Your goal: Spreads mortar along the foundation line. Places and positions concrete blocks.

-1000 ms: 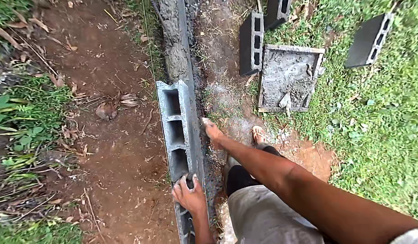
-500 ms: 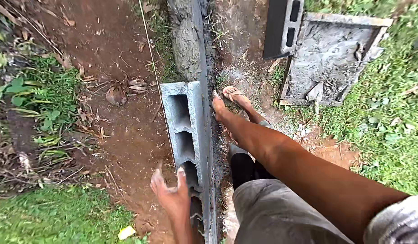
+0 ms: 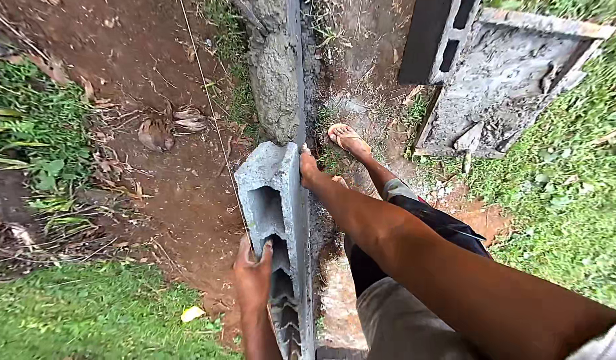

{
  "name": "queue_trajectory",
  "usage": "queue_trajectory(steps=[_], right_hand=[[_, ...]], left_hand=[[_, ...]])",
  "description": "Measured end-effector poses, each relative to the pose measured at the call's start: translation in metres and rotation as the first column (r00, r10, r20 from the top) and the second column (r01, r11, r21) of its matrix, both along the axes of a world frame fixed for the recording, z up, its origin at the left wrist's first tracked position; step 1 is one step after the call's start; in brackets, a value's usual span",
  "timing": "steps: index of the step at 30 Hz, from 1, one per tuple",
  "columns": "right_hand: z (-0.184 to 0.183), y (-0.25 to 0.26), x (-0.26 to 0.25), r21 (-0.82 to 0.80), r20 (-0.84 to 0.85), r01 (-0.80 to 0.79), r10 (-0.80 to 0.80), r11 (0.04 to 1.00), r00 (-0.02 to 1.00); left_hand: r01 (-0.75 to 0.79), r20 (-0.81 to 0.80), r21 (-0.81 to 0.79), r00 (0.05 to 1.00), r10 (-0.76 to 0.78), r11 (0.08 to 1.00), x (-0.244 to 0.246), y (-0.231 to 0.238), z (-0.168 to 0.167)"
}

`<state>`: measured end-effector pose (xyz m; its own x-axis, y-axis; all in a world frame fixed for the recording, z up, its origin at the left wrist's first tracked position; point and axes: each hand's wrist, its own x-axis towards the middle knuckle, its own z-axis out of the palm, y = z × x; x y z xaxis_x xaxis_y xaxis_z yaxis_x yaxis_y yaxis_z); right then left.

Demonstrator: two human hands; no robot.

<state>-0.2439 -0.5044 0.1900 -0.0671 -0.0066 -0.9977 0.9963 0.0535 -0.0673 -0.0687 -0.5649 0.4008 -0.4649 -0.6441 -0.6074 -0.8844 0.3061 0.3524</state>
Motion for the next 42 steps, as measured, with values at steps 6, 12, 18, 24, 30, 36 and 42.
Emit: queue_trajectory(steps=[6,12,18,24,30,36,42], right_hand=[[-0.007,-0.003,0.006,0.005,0.06,0.071,-0.071,0.997,0.996],[-0.015,-0.006,0.01,-0.014,0.05,0.046,-0.045,0.999,0.998],[-0.01,0.004,0.007,-0.062,0.035,0.027,-0.025,0.998,0.999],[0.07,0.026,-0.003,-0.352,-0.324,-0.051,-0.07,0.935,0.944],[0.196,-0.02,-0.052,0.004,-0.267,-0.23,0.222,0.973,0.938],[0.085,-0.004,0.002,-0.036,-0.187,-0.088,0.079,0.995,0.979],[0.022,0.12,-0.048,0.205,-0.298,-0.556,0.593,0.805,0.748]], left_hand=[[-0.031,-0.066,0.053,0.997,0.034,0.998,0.005,-0.005,-0.003],[-0.004,-0.1,0.059,0.995,0.01,0.998,0.01,-0.008,-0.004],[-0.05,-0.113,0.082,0.992,0.059,0.995,0.009,-0.007,-0.007],[-0.058,-0.103,0.114,0.992,0.07,0.992,0.02,-0.013,-0.015],[-0.03,-0.064,0.099,0.997,0.037,0.995,0.018,-0.013,-0.016],[-0.038,-0.085,0.114,0.995,0.048,0.993,0.023,-0.014,-0.012],[0.023,-0.206,0.099,0.979,-0.002,0.995,0.015,-0.012,-0.008]])
